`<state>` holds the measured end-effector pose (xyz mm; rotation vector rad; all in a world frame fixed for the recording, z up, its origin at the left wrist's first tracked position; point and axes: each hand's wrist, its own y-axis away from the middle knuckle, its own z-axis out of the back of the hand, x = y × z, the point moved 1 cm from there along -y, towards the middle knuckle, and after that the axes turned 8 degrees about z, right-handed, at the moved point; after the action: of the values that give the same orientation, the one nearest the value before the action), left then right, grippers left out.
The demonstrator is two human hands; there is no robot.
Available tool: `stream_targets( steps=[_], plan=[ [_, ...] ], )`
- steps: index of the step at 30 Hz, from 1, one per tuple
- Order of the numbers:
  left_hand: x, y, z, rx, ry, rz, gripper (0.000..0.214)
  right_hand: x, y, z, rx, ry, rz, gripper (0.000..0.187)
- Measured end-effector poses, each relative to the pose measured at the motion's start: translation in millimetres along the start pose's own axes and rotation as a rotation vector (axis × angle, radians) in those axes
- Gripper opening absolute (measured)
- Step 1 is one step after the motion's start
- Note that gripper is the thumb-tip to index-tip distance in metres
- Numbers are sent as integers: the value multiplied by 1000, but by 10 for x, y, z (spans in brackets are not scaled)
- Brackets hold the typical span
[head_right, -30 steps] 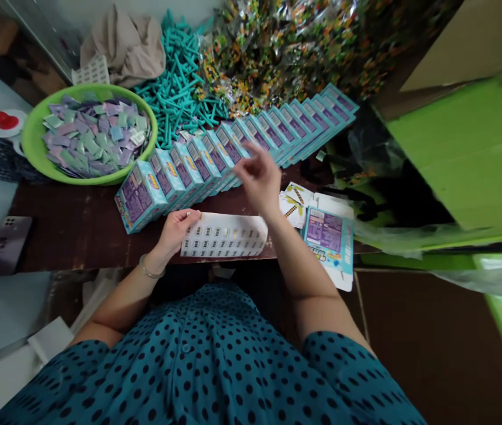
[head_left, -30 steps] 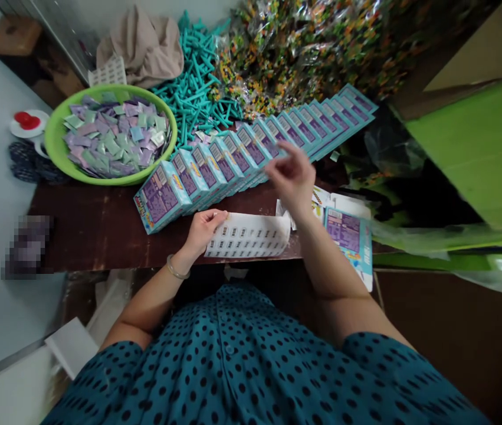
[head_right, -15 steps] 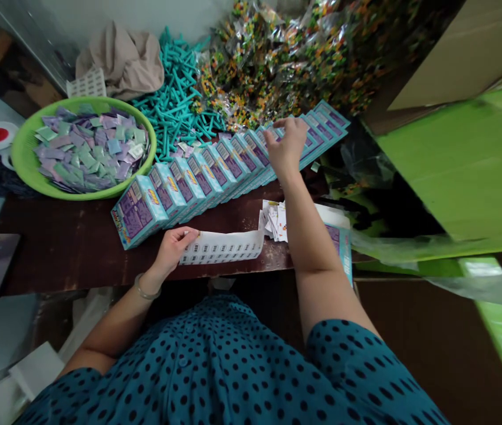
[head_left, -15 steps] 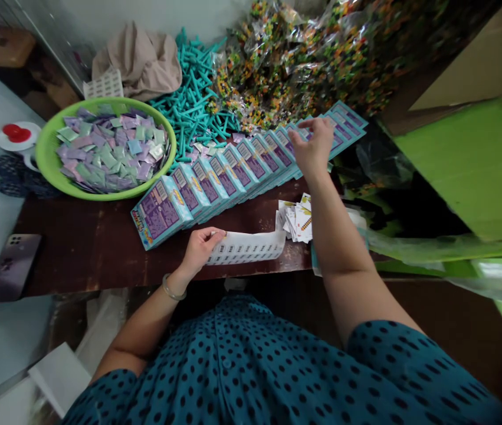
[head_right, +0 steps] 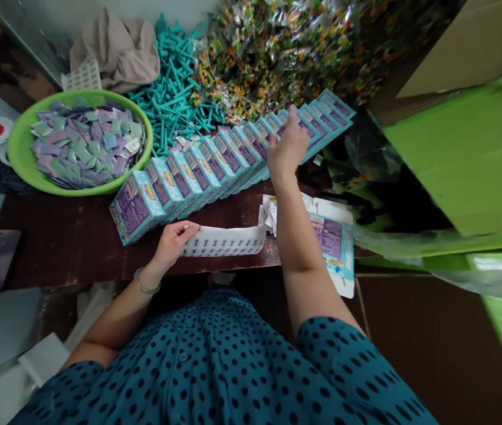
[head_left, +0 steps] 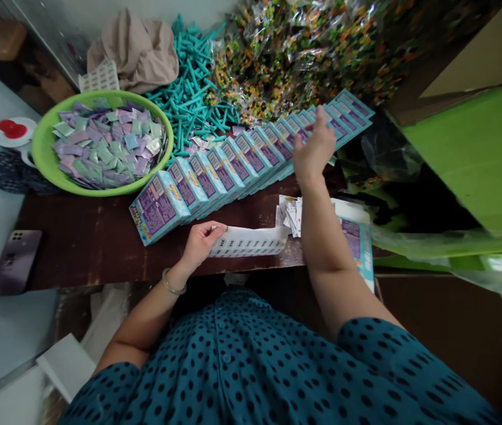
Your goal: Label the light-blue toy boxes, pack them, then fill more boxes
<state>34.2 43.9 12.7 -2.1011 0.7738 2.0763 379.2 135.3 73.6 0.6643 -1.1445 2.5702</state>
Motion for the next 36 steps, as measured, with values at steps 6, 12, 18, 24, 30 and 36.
stream_targets(
  steps=[6,12,18,24,30,36],
  plan=[
    [-53,65,-87,45,-19,-157,19,997,1238,636,753,-521,227,33],
    [-104,168,-234,2,-89,-190,20,1073,1940,792,580,-507,120,20],
    [-138,312,-370,20,-134,-206,25,1004,2066,917,471,-506,96,18],
    [-122,374,-474,-23,-99,-229,15,954,2173,955,471,-573,83,28],
    [-74,363,-474,42,-82,-155,16,855,2224,1008,649,-678,125,58],
    [-47,391,-553,12,-60,-222,8,882,2219,1086,472,-700,-91,23]
  ],
)
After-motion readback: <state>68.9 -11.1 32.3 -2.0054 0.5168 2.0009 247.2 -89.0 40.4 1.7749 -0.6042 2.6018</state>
